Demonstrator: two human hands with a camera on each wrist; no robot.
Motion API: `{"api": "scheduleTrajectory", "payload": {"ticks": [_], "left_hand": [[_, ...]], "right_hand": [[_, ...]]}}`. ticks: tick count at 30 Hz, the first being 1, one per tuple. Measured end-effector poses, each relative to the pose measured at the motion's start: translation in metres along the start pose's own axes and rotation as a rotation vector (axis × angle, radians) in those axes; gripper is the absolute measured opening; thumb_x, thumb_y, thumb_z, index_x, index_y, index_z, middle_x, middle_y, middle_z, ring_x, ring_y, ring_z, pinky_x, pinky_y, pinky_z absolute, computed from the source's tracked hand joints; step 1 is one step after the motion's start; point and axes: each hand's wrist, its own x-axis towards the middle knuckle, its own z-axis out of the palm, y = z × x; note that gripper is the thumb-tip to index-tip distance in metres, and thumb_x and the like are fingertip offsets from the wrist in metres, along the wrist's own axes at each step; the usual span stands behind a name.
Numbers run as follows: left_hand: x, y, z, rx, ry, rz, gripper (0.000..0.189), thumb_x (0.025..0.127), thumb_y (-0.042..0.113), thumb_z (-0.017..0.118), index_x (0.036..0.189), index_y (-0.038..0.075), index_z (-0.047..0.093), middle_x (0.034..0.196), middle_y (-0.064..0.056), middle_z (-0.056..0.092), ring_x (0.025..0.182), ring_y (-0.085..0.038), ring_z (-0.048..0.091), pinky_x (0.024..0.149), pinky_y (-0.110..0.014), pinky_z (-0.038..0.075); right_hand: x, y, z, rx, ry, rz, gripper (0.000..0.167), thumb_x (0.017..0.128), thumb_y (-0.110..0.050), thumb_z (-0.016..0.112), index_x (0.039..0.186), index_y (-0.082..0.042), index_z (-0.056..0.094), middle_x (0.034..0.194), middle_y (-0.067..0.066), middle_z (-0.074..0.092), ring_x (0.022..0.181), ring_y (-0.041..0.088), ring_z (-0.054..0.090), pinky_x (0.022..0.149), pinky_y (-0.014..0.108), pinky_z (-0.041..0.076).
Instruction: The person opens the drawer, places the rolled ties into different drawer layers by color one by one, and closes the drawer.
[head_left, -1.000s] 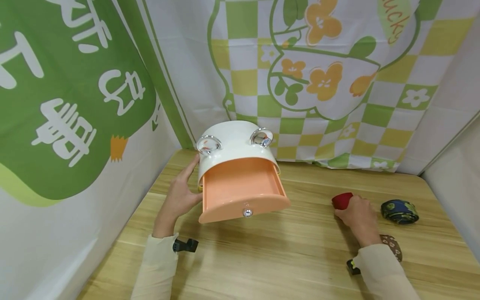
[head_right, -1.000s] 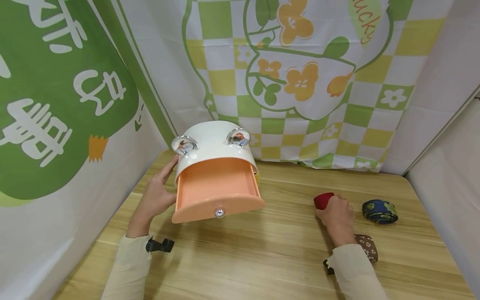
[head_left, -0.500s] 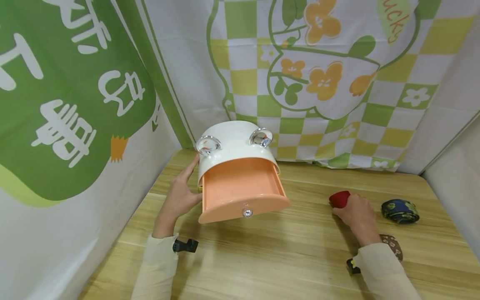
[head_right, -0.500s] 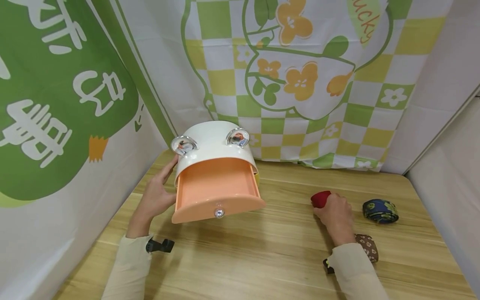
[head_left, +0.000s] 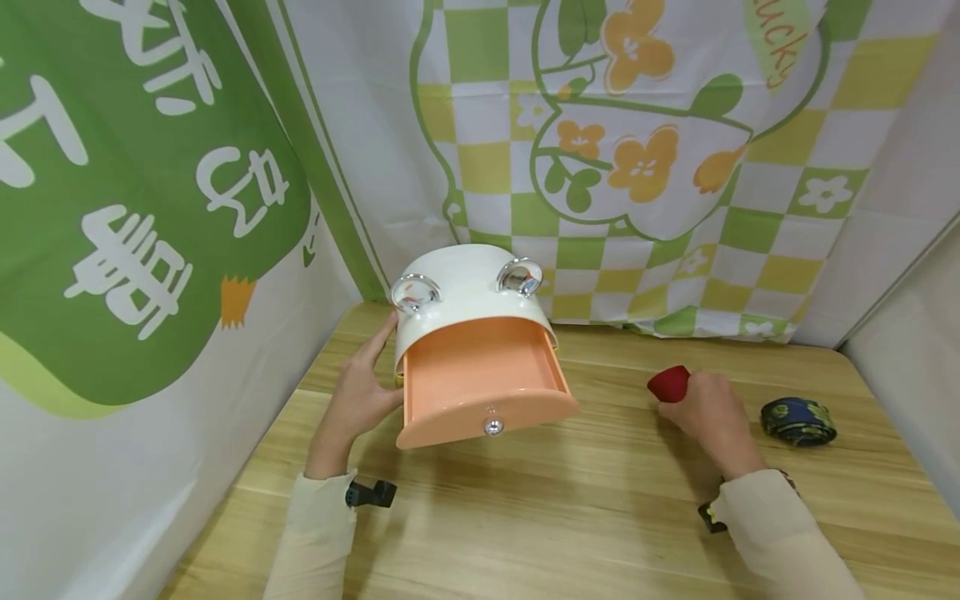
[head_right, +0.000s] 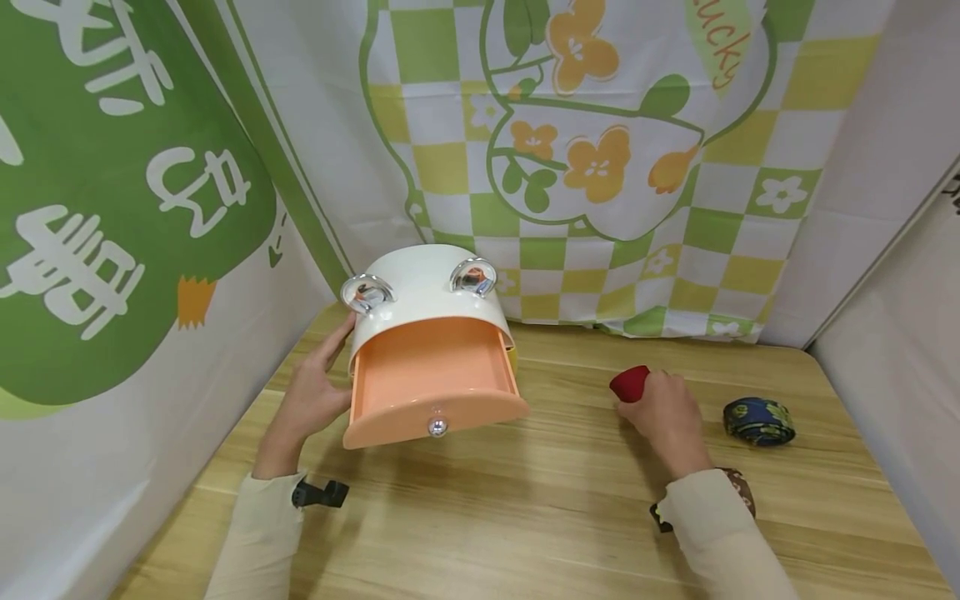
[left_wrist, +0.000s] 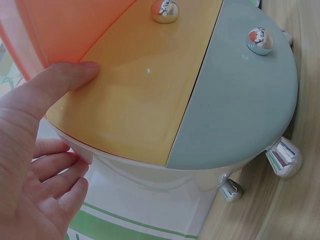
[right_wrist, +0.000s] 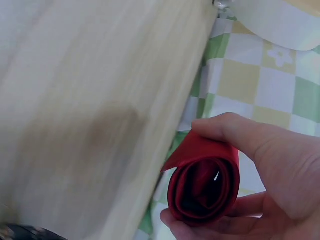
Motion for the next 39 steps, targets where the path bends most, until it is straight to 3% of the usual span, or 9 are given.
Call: {"api": "scheduleTrajectory", "payload": {"ticks": [13, 17, 22, 31, 39], "left_hand": [[0.0, 0.001, 0.0, -0.002, -0.008, -0.012, 0.107, 0.079, 0.014, 0.093, 0.168, 0.016, 0.032, 0.171, -0.016, 0.036, 0.151, -0.05, 0.041, 0.123, -0.068, 0.038], [0.0, 0.001, 0.0, 0.002, -0.002, -0.007, 0.107, 0.079, 0.015, 0.093, 0.167, 0.014, 0.033, 0.17, -0.017, 0.038, 0.15, -0.05, 0.043, 0.122, -0.068, 0.039], [0.001, 0.001, 0.001, -0.001, 0.001, 0.004, 0.107, 0.079, 0.015, 0.093, 0.167, 0.013, 0.033, 0.169, -0.018, 0.038, 0.151, -0.05, 0.042, 0.122, -0.067, 0.04], [0.0, 0.001, 0.0, -0.01, -0.006, 0.0, 0.108, 0.079, 0.014, 0.094, 0.167, 0.013, 0.032, 0.17, -0.018, 0.037, 0.153, -0.049, 0.04, 0.123, -0.067, 0.039], [0.001, 0.001, 0.0, -0.006, -0.002, 0.006, 0.107, 0.078, 0.011, 0.093, 0.167, 0.011, 0.033, 0.17, -0.018, 0.037, 0.153, -0.048, 0.041, 0.124, -0.066, 0.039]], "right_hand": [[0.004, -0.025, -0.036, 0.004, -0.059, -0.07, 0.041, 0.082, -0.029, 0.082, 0.086, 0.009, 0.065, 0.076, 0.02, 0.065, 0.061, 0.028, 0.056, 0.053, 0.034, 0.049], [0.002, -0.036, -0.049, 0.024, -0.094, -0.073, 0.043, 0.085, -0.028, 0.082, 0.094, 0.01, 0.065, 0.082, 0.022, 0.067, 0.063, 0.027, 0.06, 0.054, 0.032, 0.051], [0.002, -0.049, -0.069, -0.016, -0.12, -0.075, 0.059, 0.086, -0.035, 0.084, 0.109, 0.014, 0.062, 0.095, 0.028, 0.069, 0.074, 0.032, 0.067, 0.059, 0.036, 0.058], [0.006, -0.066, -0.096, -0.055, -0.101, -0.164, 0.051, 0.084, -0.037, 0.084, 0.095, 0.009, 0.066, 0.082, 0.02, 0.069, 0.065, 0.027, 0.064, 0.055, 0.033, 0.054], [0.009, -0.083, -0.113, -0.06, -0.127, -0.202, 0.05, 0.082, -0.039, 0.086, 0.096, 0.005, 0.067, 0.08, 0.015, 0.068, 0.065, 0.025, 0.06, 0.055, 0.031, 0.05]]}}
